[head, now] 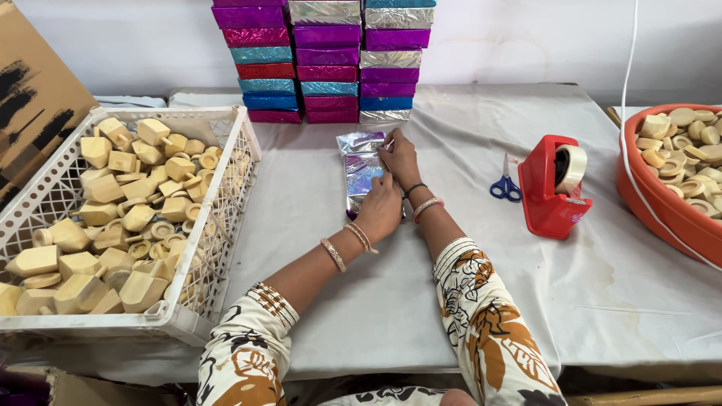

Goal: The person wraps a small rectangular box in shiny purple foil paper. They fold the paper around the box, tuck the edges, and secure the wrapping using clear tape from a red dispenser. The wrapped item is then placed on a stack of other wrapped boxes.

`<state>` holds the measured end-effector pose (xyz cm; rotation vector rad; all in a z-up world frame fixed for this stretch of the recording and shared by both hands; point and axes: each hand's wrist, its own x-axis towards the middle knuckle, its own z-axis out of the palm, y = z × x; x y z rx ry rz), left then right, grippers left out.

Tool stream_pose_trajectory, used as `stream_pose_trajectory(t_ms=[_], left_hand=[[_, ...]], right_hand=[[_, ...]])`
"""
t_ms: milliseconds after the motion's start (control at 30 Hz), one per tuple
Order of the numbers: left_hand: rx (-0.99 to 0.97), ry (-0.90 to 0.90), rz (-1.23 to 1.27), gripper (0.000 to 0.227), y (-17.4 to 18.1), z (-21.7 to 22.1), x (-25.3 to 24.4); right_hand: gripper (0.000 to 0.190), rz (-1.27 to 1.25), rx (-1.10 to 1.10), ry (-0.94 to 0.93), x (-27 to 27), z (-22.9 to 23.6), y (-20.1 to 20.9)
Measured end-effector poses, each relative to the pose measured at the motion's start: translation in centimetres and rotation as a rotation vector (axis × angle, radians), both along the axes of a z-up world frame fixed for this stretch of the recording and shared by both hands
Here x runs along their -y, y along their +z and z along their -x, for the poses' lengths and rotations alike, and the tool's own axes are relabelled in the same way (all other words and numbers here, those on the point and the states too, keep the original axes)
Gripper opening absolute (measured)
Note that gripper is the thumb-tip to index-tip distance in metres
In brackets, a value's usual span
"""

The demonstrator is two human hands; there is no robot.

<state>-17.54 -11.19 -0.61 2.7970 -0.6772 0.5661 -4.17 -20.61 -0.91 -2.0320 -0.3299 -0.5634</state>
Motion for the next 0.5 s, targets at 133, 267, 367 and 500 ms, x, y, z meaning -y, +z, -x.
stream_pose_trajectory(t_ms=[133,267,367,500], left_hand=[[0.157,0.033,-0.146,0.031,-1.5,0.5,0.5],[0.215,0.082,-0.413,0.038,-0.8,1.4,1.0],[0.254,0.09,-0.536,0.038,-0.9,1.6,1.3],[0.252,0.128,-0.361,0.042,-1.5,1.5,1.5]], right_hand=[[0.029,0.177,0.128,0.047,-0.3,3.0,3.3],[0.03,0.306,0.195,0.055,-0.3,4.0,4.3],[0.028,0.356,0.27,0.125,0.2,3.8,4.3],[0.018,0.529,0.25,0.209,0.6,2.3,3.6]])
